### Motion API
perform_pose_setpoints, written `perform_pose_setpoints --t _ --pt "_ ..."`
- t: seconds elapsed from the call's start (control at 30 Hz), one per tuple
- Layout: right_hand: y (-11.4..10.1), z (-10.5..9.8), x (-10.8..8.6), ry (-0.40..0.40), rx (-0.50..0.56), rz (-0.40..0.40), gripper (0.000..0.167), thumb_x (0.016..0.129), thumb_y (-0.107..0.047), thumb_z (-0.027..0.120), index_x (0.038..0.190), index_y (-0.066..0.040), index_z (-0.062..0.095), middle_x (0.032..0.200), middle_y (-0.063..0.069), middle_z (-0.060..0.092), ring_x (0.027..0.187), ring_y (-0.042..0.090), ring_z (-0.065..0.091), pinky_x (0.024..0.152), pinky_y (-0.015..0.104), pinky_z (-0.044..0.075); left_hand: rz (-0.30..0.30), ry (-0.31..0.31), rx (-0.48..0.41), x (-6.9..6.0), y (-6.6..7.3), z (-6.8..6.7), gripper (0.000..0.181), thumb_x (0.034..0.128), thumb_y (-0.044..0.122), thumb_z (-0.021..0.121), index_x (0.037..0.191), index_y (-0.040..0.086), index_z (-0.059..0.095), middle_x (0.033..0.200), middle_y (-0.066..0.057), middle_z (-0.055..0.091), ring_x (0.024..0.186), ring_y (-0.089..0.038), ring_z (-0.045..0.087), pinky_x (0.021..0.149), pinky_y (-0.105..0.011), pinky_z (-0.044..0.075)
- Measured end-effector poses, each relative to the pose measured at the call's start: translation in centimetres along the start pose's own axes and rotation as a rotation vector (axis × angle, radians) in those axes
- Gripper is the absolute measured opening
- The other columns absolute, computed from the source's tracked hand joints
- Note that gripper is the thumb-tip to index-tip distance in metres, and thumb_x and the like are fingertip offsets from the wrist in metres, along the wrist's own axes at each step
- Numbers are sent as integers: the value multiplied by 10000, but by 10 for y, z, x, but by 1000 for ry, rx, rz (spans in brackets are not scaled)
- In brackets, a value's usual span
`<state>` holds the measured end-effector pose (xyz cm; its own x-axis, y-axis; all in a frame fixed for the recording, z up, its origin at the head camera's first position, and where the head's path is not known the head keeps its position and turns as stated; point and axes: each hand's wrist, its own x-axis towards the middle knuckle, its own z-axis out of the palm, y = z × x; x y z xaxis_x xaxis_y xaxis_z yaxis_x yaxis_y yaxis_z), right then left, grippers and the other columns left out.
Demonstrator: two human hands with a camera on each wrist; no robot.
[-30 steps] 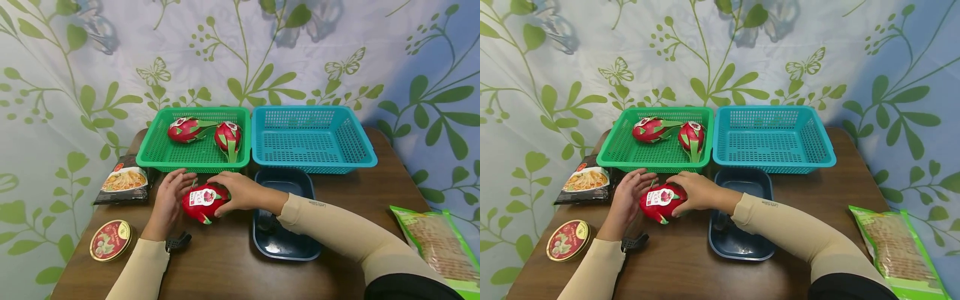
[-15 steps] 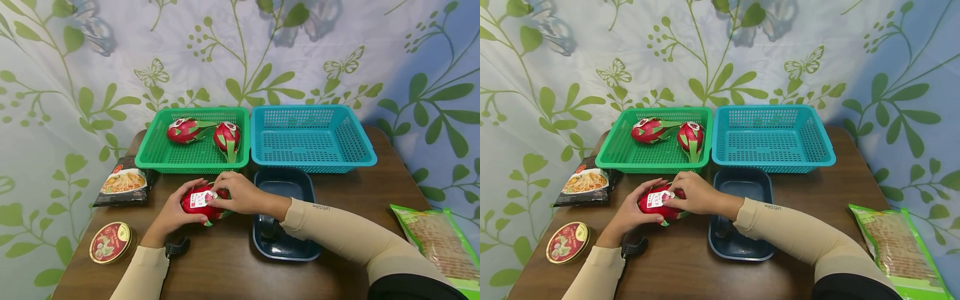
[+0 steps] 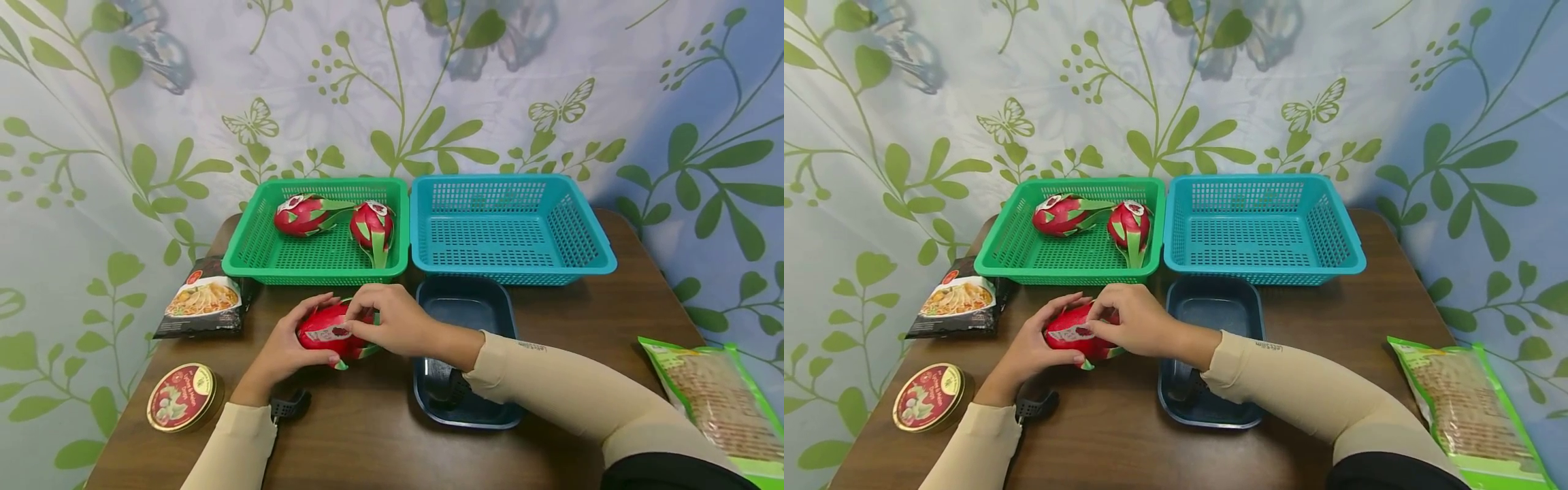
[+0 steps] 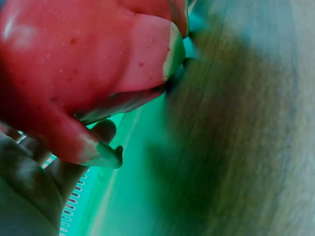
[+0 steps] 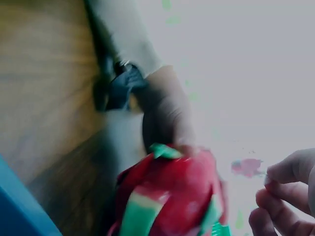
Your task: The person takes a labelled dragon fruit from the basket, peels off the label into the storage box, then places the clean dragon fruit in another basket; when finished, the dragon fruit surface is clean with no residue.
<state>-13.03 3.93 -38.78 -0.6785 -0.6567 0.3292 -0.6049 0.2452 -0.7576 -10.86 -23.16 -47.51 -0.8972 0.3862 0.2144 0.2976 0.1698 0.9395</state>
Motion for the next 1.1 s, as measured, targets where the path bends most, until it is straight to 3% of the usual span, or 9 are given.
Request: perform_pose_setpoints --t 0.17,0.33,0.47,0.7,0.83,1.1 --pt "-2 -26 -26 -5 118 55 37 977 -179 793 1008 -161 801 1001 -96 710 868 134 634 683 344 585 -9 -7 1 -1 -3 1 924 768 64 948 1561 193 490 1531 -27 545 1355 -290 492 1000 -389 538" --pt "17 -63 -59 -33 198 256 72 1002 -198 767 1038 -144 799 923 37 742 783 211 698 696 408 604 -21 2 7 -1 -3 2 927 770 108 953 1565 141 478 1524 -20 551 1364 -306 475 963 -433 563" --pt "35 -91 -81 -44 201 400 112 1013 -197 753 1049 -97 788 890 118 744 757 261 732 719 458 623 -25 4 21 0 -1 0 938 776 114 951 1569 81 452 1523 -14 550 1359 -309 474 954 -430 567" --pt "58 -124 -93 -208 99 453 114 1021 -160 732 1017 -58 782 851 68 734 725 247 728 690 443 621 -18 19 37 0 1 -3 952 762 94 953 1568 77 447 1522 -31 548 1365 -315 463 953 -423 566" --pt "64 -121 -87 -267 49 483 100 1012 -146 741 1003 -56 784 804 55 738 693 221 723 666 431 622 -30 27 47 0 1 -3 948 765 102 952 1568 88 450 1516 -19 554 1360 -305 466 955 -427 562" --pt "50 -109 -85 -282 -273 593 265 1025 -139 718 1188 69 723 833 57 731 586 140 676 556 297 578 -52 17 44 0 2 0 940 774 121 950 1572 111 453 1521 2 549 1364 -299 459 965 -448 556"
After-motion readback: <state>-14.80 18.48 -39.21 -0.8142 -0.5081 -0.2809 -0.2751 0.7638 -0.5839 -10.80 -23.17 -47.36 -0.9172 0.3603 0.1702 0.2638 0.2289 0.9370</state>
